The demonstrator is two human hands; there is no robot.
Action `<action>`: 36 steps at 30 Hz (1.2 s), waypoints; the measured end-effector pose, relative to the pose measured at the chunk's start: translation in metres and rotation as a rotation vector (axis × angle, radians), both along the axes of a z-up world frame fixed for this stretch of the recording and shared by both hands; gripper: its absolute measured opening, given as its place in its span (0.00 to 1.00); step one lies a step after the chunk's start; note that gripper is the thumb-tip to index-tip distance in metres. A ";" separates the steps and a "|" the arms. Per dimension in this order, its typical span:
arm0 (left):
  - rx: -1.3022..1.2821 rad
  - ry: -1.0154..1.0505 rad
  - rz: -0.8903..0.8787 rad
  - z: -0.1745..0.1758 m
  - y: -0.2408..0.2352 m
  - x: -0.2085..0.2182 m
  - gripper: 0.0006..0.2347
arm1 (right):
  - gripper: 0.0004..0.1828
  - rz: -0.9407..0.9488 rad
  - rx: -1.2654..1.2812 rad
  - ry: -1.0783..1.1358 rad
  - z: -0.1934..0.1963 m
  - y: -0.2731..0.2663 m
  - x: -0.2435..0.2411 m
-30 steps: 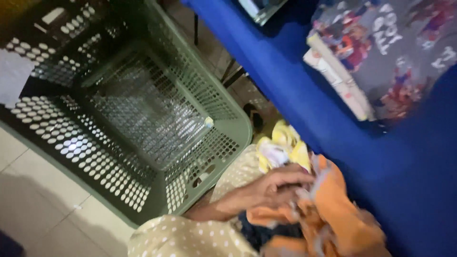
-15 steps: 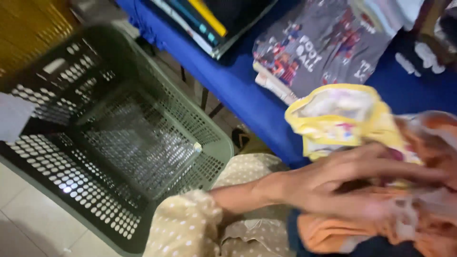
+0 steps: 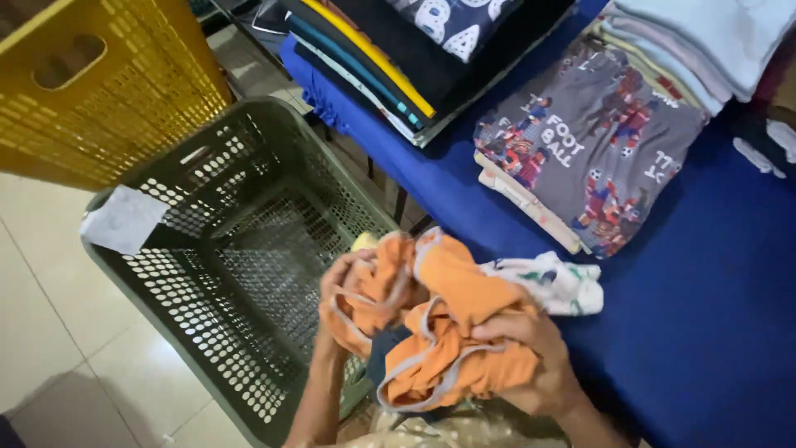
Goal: Ironing and folding various undergarments on an ironing board and stacking them neatly.
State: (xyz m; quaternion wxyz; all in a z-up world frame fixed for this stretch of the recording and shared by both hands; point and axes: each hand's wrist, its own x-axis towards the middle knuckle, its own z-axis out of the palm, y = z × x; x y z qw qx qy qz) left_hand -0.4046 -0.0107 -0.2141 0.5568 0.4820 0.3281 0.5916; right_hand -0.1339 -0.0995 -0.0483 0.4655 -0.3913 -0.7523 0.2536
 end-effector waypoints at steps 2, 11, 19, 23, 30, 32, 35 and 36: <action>-0.484 -0.035 0.227 -0.047 0.012 -0.010 0.10 | 0.19 0.041 -0.116 0.045 -0.015 -0.001 0.000; -0.039 1.256 0.010 -0.348 0.019 -0.018 0.11 | 0.26 -0.036 -0.485 0.227 -0.085 -0.051 0.059; -0.251 1.788 -0.349 -0.451 0.022 0.051 0.30 | 0.22 -0.110 -0.496 0.140 -0.089 -0.051 0.043; -0.303 1.862 -0.400 -0.409 0.035 0.050 0.18 | 0.15 -0.218 -0.528 -0.008 -0.086 -0.058 0.041; -0.246 1.755 -0.408 -0.408 0.028 0.038 0.24 | 0.18 -0.242 -0.572 0.000 -0.077 -0.056 0.027; -0.186 1.776 -0.473 -0.414 0.040 0.040 0.21 | 0.20 -0.229 -0.648 0.204 -0.086 -0.061 0.030; -0.194 1.837 -0.569 -0.391 0.045 0.042 0.22 | 0.23 -0.279 -0.631 0.003 -0.088 -0.069 0.045; -0.185 1.836 -0.574 -0.390 0.048 0.046 0.22 | 0.23 -0.287 -0.630 0.003 -0.090 -0.071 0.046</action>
